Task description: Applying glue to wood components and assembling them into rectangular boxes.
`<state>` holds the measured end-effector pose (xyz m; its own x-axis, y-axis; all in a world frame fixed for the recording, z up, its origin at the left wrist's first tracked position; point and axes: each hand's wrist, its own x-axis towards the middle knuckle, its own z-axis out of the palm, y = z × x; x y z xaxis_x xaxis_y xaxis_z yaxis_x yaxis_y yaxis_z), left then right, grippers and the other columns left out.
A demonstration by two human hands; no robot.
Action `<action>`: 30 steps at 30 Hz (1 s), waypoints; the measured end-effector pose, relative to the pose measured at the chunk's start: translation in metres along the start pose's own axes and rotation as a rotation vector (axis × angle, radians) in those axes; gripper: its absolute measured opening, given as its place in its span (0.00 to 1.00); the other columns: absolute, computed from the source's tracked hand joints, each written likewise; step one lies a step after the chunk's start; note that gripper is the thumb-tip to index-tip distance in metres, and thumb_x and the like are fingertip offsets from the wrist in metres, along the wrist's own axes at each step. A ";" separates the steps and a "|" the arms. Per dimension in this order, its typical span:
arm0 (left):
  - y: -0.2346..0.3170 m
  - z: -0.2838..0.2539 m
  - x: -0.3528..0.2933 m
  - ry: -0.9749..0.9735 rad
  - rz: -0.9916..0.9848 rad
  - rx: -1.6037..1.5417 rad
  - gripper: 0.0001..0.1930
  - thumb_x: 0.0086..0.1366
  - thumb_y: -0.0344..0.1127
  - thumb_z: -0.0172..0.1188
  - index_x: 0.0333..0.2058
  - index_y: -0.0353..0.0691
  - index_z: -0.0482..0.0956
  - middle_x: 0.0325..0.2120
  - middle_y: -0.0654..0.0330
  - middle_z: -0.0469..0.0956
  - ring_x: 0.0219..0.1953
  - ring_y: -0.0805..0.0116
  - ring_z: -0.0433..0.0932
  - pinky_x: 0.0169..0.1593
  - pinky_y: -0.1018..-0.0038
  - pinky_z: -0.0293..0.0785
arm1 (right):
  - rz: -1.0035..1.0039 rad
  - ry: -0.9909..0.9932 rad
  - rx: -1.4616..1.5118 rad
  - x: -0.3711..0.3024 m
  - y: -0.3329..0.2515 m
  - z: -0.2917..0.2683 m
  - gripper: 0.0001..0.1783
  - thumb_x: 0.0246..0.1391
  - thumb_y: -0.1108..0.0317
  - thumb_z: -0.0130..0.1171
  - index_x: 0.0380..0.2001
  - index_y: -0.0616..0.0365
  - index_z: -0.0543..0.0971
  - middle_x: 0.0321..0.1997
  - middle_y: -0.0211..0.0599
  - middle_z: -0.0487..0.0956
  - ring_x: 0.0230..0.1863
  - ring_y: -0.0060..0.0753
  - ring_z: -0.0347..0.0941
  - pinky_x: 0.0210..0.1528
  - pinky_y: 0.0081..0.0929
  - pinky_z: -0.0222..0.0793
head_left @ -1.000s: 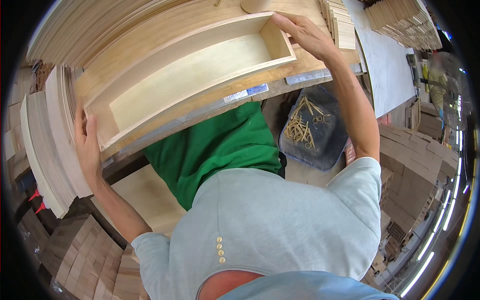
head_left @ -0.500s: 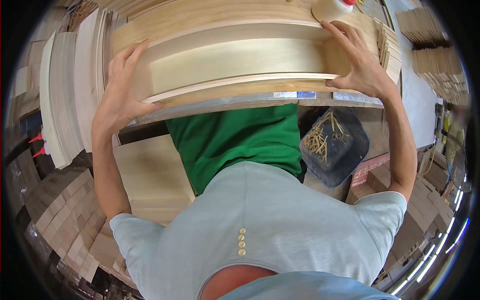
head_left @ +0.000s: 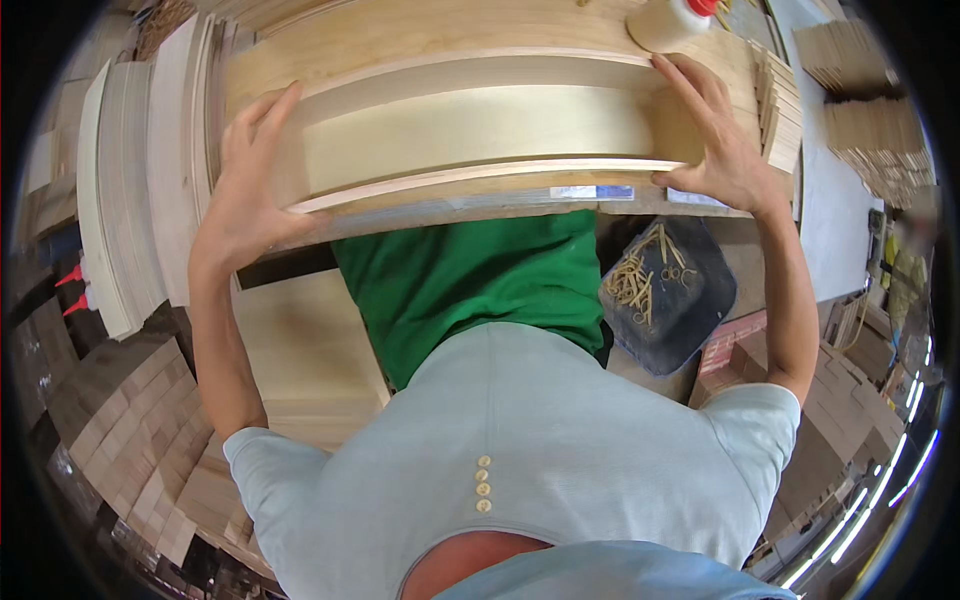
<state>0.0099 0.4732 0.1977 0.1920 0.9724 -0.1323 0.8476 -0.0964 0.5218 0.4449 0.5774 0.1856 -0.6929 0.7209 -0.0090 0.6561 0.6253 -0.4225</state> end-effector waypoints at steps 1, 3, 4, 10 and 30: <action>-0.005 0.000 0.003 0.000 0.023 -0.007 0.57 0.33 0.38 0.77 0.66 0.46 0.57 0.62 0.51 0.58 0.64 0.48 0.56 0.67 0.59 0.55 | -0.023 0.000 0.043 -0.002 0.003 0.000 0.56 0.32 0.59 0.71 0.68 0.47 0.56 0.68 0.43 0.58 0.69 0.50 0.52 0.71 0.43 0.51; -0.009 0.002 -0.004 0.049 0.092 0.043 0.59 0.33 0.50 0.77 0.66 0.44 0.57 0.64 0.50 0.56 0.65 0.46 0.54 0.67 0.58 0.54 | 0.004 -0.013 0.145 -0.004 0.012 -0.005 0.55 0.36 0.56 0.70 0.69 0.46 0.55 0.68 0.43 0.57 0.69 0.48 0.52 0.71 0.43 0.51; -0.002 0.006 -0.001 0.038 0.134 0.028 0.59 0.33 0.50 0.77 0.66 0.44 0.57 0.64 0.50 0.56 0.65 0.46 0.54 0.67 0.58 0.54 | 0.025 -0.015 0.257 -0.006 0.021 -0.006 0.54 0.40 0.52 0.69 0.69 0.46 0.54 0.69 0.42 0.57 0.69 0.45 0.53 0.71 0.42 0.51; 0.092 0.063 0.019 0.362 0.256 0.165 0.37 0.49 0.47 0.70 0.57 0.37 0.70 0.56 0.50 0.69 0.59 0.53 0.66 0.61 0.62 0.63 | 0.386 0.147 0.627 -0.005 0.032 -0.013 0.24 0.64 0.57 0.52 0.58 0.59 0.70 0.54 0.37 0.75 0.54 0.29 0.69 0.51 0.26 0.68; 0.206 0.146 0.129 0.263 0.508 0.030 0.14 0.59 0.40 0.60 0.40 0.38 0.79 0.34 0.51 0.79 0.39 0.53 0.78 0.45 0.60 0.74 | 0.443 0.248 0.712 -0.035 0.018 0.023 0.31 0.61 0.48 0.52 0.60 0.59 0.70 0.53 0.36 0.76 0.51 0.27 0.69 0.52 0.25 0.65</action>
<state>0.2818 0.5475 0.1648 0.4526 0.8221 0.3455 0.6953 -0.5679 0.4405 0.4740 0.5570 0.1576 -0.2789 0.9494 -0.1445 0.4497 -0.0038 -0.8932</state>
